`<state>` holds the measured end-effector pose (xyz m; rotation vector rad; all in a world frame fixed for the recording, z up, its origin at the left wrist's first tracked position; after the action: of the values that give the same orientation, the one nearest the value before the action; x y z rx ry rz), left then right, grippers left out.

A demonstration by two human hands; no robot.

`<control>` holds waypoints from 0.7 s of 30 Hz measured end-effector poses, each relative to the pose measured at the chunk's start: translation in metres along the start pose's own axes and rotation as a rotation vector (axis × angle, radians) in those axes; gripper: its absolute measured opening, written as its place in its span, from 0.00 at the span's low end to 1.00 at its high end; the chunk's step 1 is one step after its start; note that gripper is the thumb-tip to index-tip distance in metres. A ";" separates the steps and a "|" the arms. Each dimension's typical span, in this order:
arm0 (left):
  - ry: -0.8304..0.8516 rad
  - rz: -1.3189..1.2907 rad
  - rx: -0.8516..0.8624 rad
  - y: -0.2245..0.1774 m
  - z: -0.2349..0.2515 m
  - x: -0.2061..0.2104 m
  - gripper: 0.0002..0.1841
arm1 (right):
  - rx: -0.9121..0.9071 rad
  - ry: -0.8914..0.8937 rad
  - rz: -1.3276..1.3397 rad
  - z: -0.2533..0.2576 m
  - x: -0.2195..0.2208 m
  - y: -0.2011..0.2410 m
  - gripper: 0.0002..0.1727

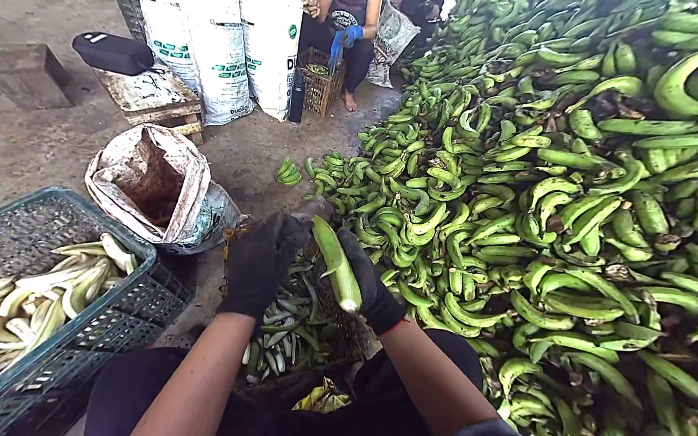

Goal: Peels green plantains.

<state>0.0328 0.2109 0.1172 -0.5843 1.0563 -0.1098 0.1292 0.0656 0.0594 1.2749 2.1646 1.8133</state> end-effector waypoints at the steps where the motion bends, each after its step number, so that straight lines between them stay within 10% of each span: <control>1: -0.025 -0.076 -0.072 0.012 0.002 -0.004 0.28 | -0.004 0.015 -0.011 -0.003 -0.002 0.000 0.27; 9: 0.243 -0.432 0.135 -0.044 -0.041 0.035 0.33 | -0.391 -0.211 -0.188 -0.003 -0.052 0.056 0.26; 21: -0.034 -0.206 -0.124 0.031 -0.009 0.008 0.27 | -0.038 0.113 -0.227 -0.002 -0.004 -0.007 0.25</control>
<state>0.0236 0.2303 0.0922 -0.8040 0.9731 -0.2152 0.1272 0.0619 0.0525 0.8967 2.2125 1.8637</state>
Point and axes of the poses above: each hand's wrist, its own z-axis towards the middle knuckle, its own x-axis out of the palm, y = z × x, the point moved 10 cm from there along z, towards the middle knuckle, and after that the axes turned 13 degrees about x, right-handed, at the moved point
